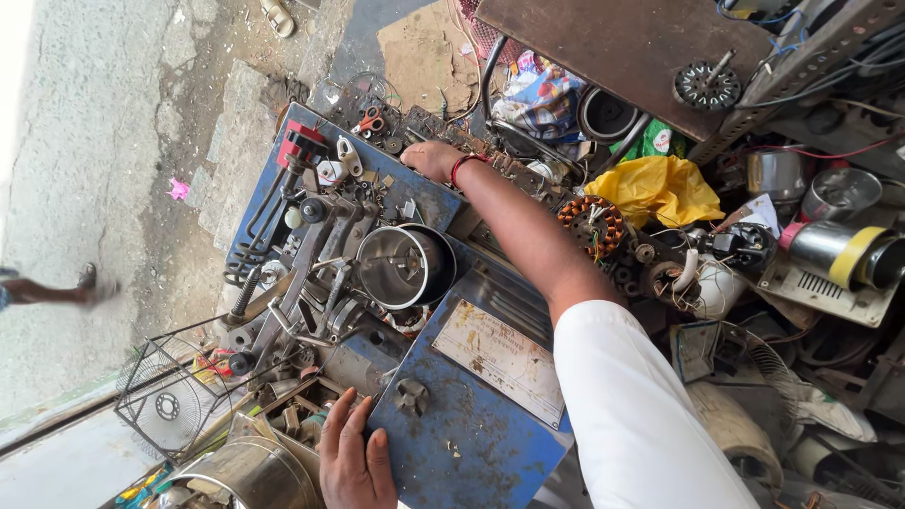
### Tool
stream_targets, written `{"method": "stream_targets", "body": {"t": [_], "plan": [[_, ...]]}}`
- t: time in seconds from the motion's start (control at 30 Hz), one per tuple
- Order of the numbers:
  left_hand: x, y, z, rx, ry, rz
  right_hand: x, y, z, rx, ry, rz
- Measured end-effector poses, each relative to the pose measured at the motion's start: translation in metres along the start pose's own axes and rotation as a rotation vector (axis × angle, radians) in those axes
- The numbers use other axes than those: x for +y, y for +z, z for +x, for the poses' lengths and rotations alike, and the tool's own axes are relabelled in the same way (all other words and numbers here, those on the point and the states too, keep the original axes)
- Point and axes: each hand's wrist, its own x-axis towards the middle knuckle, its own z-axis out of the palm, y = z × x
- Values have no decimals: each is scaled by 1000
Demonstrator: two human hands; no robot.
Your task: The person holds a fan guard and works on its center hub, twisting a fastener by hand to secure the guard, then sets the guard down among other fan parts. They then move to a bench machine, handle small components on it, and reach for another fan guard.
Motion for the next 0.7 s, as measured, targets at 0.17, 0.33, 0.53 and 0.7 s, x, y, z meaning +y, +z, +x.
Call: {"method": "stream_targets", "body": {"t": [0.17,0.33,0.53,0.7], "plan": [[-4,0,0,2,-78,-56,-3,-3,2,-70,252,62],[-8,5,1,8,-119,-53,-4,-2,-6,23,251,48],[-26,14,-6,5,-96,-60,1,-1,-8,71,492,-5],[-47,26,-13,35,-31,-35,12,5,0,9,-20,-214]]}}
